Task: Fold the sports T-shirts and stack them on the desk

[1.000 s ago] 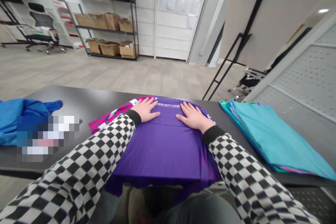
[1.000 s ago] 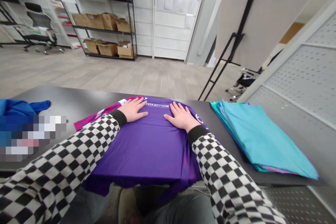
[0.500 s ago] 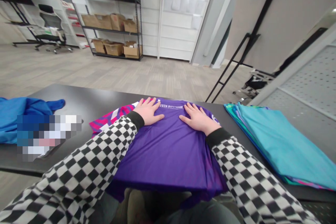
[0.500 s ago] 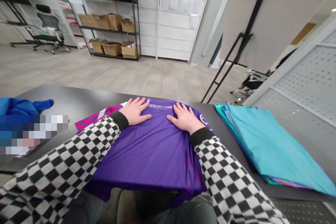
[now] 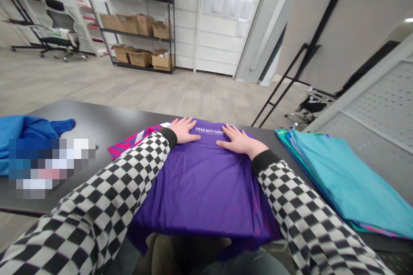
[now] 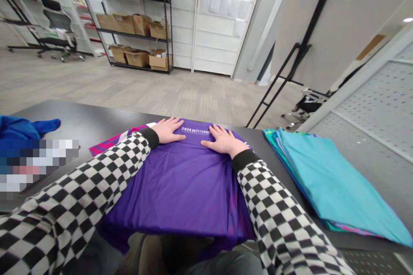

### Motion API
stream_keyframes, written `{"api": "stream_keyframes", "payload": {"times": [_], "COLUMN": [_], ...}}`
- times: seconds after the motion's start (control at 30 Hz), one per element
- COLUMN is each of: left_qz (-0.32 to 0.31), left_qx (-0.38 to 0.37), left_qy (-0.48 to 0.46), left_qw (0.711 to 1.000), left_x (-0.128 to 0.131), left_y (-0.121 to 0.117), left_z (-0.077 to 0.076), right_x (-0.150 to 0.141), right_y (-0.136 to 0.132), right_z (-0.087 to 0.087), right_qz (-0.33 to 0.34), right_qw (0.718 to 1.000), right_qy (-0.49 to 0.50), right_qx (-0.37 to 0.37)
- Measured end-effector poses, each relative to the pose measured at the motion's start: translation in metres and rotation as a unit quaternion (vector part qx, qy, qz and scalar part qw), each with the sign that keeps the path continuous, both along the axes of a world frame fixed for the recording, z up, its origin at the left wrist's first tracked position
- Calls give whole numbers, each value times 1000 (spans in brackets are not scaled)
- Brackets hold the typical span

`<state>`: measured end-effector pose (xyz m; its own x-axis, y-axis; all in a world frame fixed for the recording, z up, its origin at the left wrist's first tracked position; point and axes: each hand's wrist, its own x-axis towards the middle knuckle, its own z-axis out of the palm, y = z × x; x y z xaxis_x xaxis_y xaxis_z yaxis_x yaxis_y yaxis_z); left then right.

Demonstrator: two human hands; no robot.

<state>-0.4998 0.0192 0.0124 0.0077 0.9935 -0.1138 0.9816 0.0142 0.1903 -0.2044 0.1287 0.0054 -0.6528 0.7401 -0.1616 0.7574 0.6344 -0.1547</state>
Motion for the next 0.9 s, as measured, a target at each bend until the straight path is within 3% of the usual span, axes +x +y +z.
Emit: {"api": "stream_keyframes", "payload": {"times": [0.27, 0.57, 0.8, 0.9], "left_qz": [-26, -61, -57, -29], "left_qx": [125, 44, 101, 71], "left_qy": [66, 24, 43, 50], "left_qw": [990, 997, 992, 996], "left_x": [12, 13, 17, 21], "left_y": [-9, -6, -13, -18], "left_z": [-4, -9, -1, -1], "right_x": [1, 2, 12, 23], "right_y": [-20, -9, -21, -25], "right_z": [3, -3, 10, 13], "right_qz": [-5, 0, -19, -14], "right_qw": [994, 997, 991, 991], "right_qy": [68, 57, 80, 62], "right_qx": [87, 54, 107, 114]}}
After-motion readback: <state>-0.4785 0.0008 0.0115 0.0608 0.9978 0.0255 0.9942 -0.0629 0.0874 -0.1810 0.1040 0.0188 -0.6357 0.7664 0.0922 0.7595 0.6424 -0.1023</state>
